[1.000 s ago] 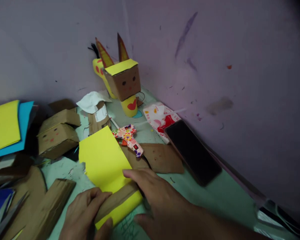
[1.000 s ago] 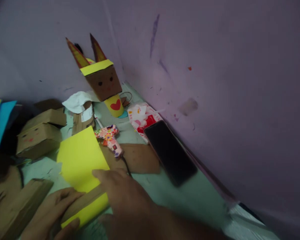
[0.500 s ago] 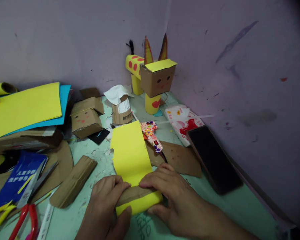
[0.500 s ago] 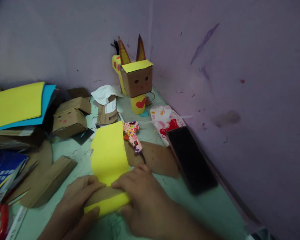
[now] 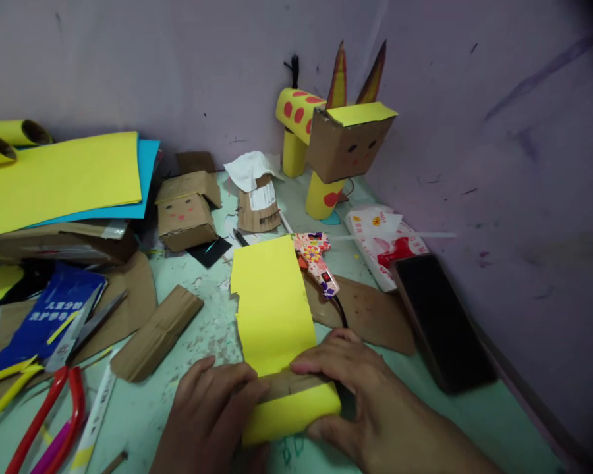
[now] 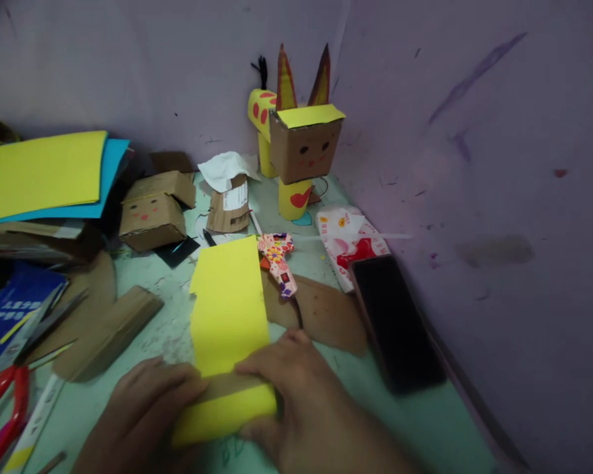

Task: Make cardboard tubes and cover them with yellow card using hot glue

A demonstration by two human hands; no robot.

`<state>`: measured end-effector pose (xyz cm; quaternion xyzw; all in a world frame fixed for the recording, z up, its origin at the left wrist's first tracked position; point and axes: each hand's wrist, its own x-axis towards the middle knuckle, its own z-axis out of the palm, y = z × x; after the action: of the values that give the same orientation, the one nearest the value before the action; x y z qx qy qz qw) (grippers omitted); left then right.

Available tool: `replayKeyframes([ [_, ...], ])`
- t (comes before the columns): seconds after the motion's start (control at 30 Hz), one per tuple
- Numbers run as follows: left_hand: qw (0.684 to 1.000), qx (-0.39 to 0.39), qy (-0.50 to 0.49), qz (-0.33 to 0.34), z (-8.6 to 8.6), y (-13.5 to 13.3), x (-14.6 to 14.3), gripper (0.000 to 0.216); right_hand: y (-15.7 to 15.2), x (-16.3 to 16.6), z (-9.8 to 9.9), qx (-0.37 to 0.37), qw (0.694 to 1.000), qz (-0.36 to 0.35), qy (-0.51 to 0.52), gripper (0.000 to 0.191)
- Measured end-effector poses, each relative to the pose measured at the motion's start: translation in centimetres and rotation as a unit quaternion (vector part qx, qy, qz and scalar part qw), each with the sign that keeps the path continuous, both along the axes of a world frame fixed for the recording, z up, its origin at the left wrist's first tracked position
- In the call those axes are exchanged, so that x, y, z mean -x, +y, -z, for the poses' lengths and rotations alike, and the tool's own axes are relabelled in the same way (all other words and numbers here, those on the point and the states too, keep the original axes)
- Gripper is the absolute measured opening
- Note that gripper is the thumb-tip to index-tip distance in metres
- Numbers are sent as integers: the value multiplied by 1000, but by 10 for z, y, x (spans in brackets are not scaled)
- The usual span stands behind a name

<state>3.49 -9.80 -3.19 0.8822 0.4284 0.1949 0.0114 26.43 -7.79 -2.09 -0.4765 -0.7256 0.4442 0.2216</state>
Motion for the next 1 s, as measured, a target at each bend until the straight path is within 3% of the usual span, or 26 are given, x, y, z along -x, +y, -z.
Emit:
replayKeyframes([
  [0.1,1000,-19,0,17,2,-3,-1,39,-2,0,-4,6,1000,1,2,47],
  [0.33,998,36,-36,-37,-7,-8,-10,37,-1,1,-18,-42,997,-60,-39,46],
  [0.43,996,48,-54,-45,-10,-7,-12,37,-3,3,-17,-60,995,-62,-52,53],
  [0.6,993,83,-75,-41,-14,-3,-12,37,-4,4,-14,-72,996,-36,-35,41],
  [0.8,987,111,-111,-23,-15,0,-13,31,-3,3,-13,-40,999,-27,-9,39],
  [1.0,990,58,-130,-3,-6,5,-10,33,-12,2,-8,14,998,-24,-50,52],
])
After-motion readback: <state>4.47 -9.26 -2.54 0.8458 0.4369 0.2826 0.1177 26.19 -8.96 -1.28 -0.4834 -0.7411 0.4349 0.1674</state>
